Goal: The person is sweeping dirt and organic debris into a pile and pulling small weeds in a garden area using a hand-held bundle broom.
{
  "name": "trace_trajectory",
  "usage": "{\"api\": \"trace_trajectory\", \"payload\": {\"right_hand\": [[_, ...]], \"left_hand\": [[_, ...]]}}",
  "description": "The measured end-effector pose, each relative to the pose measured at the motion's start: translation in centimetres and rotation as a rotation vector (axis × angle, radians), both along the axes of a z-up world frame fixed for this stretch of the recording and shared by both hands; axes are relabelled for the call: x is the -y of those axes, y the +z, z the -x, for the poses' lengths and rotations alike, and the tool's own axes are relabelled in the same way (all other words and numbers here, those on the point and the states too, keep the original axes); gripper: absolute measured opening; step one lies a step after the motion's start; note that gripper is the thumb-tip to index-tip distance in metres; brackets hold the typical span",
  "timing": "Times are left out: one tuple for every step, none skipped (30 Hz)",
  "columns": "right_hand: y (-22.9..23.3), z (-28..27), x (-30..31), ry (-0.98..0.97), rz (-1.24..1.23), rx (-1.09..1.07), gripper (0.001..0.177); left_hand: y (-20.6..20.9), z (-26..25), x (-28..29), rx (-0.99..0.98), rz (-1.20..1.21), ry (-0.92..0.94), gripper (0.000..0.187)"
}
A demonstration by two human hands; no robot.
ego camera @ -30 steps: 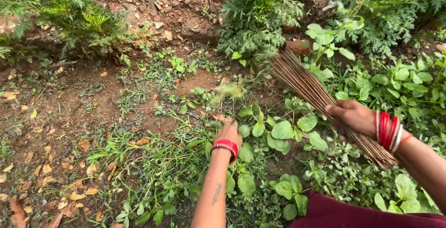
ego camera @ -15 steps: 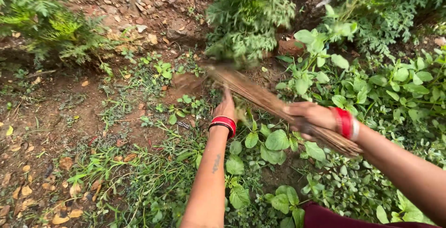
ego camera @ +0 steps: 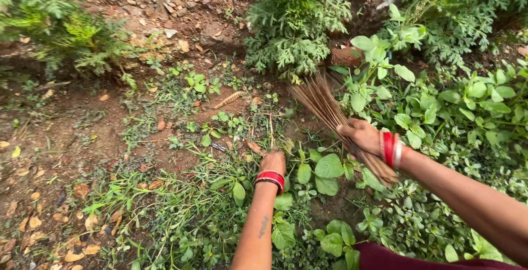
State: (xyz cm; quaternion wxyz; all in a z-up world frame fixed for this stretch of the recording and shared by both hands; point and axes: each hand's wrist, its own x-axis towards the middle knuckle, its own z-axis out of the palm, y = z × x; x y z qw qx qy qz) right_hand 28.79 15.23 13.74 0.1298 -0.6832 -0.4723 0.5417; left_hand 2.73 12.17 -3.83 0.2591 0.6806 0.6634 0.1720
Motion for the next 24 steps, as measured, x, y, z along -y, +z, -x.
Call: {"api": "trace_trajectory", "payload": {"right_hand": [[1.5, 0.7, 1.3, 0.006, -0.004, -0.003, 0.058], [3.0, 1.2, 2.8, 0.185, 0.02, -0.062, 0.053], [4.4, 1.6, 4.3, 0.363, 0.044, -0.12, 0.051], [4.1, 1.1, 4.8, 0.372, 0.052, -0.121, 0.051], [3.8, 0.5, 5.3, 0.343, 0.04, -0.087, 0.045], [3.7, 0.1, 5.5, 0.317, 0.021, -0.053, 0.045], [2.7, -0.5, 4.0, 0.328, 0.019, -0.055, 0.045], [1.7, -1.1, 2.5, 0.164, -0.044, -0.052, 0.044], [0.8, -1.7, 0.9, 0.0, -0.107, -0.049, 0.042], [-1.7, 0.0, -0.2, 0.013, -0.104, -0.054, 0.042], [-4.1, 1.7, -1.2, -0.023, -0.085, -0.101, 0.04], [-6.4, 3.4, -2.3, -0.062, -0.068, -0.149, 0.039], [-5.7, 6.4, -1.2, -0.052, -0.069, -0.156, 0.039], [-5.1, 9.2, 0.0, 0.303, -0.091, -0.192, 0.04], [-4.5, 12.0, 1.2, 0.659, -0.11, -0.224, 0.042], [-1.3, 13.4, 3.4, 0.664, -0.105, -0.224, 0.042], [1.9, 14.9, 5.6, 0.708, -0.011, -0.176, 0.043], [4.9, 16.5, 7.9, 0.749, 0.086, -0.129, 0.045], [-0.2, 14.0, 4.7, 0.753, 0.092, -0.131, 0.045], [-5.0, 11.1, 2.1, 0.664, 0.082, -0.28, 0.049], [-9.6, 8.0, 0.3, 0.571, 0.072, -0.426, 0.054], [-8.7, 9.0, 0.7, 0.582, 0.074, -0.427, 0.054], [-8.0, 10.4, 1.2, 0.614, 0.09, -0.409, 0.053], [-7.2, 12.0, 1.8, 0.643, 0.103, -0.391, 0.053]], "left_hand": [[-0.3, 0.1, 0.1, -0.003, -0.004, 0.006, 0.019], [-0.9, -0.1, 0.6, -0.012, 0.015, 0.029, 0.02], [-1.6, -0.3, 1.1, -0.021, 0.034, 0.053, 0.021], [-2.6, -0.2, 1.5, -0.021, 0.041, 0.062, 0.021], [-3.6, 0.0, 2.0, -0.012, -0.094, 0.038, 0.02], [-4.3, 0.3, 2.0, -0.006, -0.237, 0.016, 0.02], [-1.4, 0.6, 2.8, -0.01, -0.238, 0.027, 0.02], [1.4, 0.8, 3.7, 0.061, 0.011, 0.1, 0.021], [4.3, 0.9, 4.5, 0.136, 0.26, 0.172, 0.025], [7.1, 1.2, 5.6, 0.133, 0.262, 0.186, 0.025], [9.9, 1.3, 6.7, 0.288, 0.413, 0.324, 0.028], [12.8, 1.4, 7.5, 0.444, 0.557, 0.458, 0.033], [8.6, 1.4, 7.2, 0.442, 0.552, 0.469, 0.033], [4.2, 1.3, 6.8, 0.168, 0.285, 0.262, 0.028], [-0.2, 1.2, 6.4, -0.106, 0.019, 0.054, 0.028], [-1.1, 1.3, 6.4, -0.105, 0.023, 0.06, 0.028], [-2.1, 1.5, 6.4, 0.391, 0.233, 0.189, 0.027], [-3.2, 1.8, 6.7, 0.889, 0.44, 0.314, 0.027], [-3.3, 2.2, 7.3, 0.889, 0.444, 0.321, 0.027], [-3.5, 2.7, 7.8, 0.321, 0.255, 0.137, 0.027], [-3.5, 3.2, 8.5, -0.245, 0.062, -0.051, 0.029], [-2.6, 3.6, 9.6, -0.246, 0.063, -0.04, 0.029], [-1.5, 4.0, 10.6, -0.143, 0.02, 0.012, 0.03], [-0.3, 4.4, 11.5, -0.042, -0.027, 0.061, 0.031]]}}
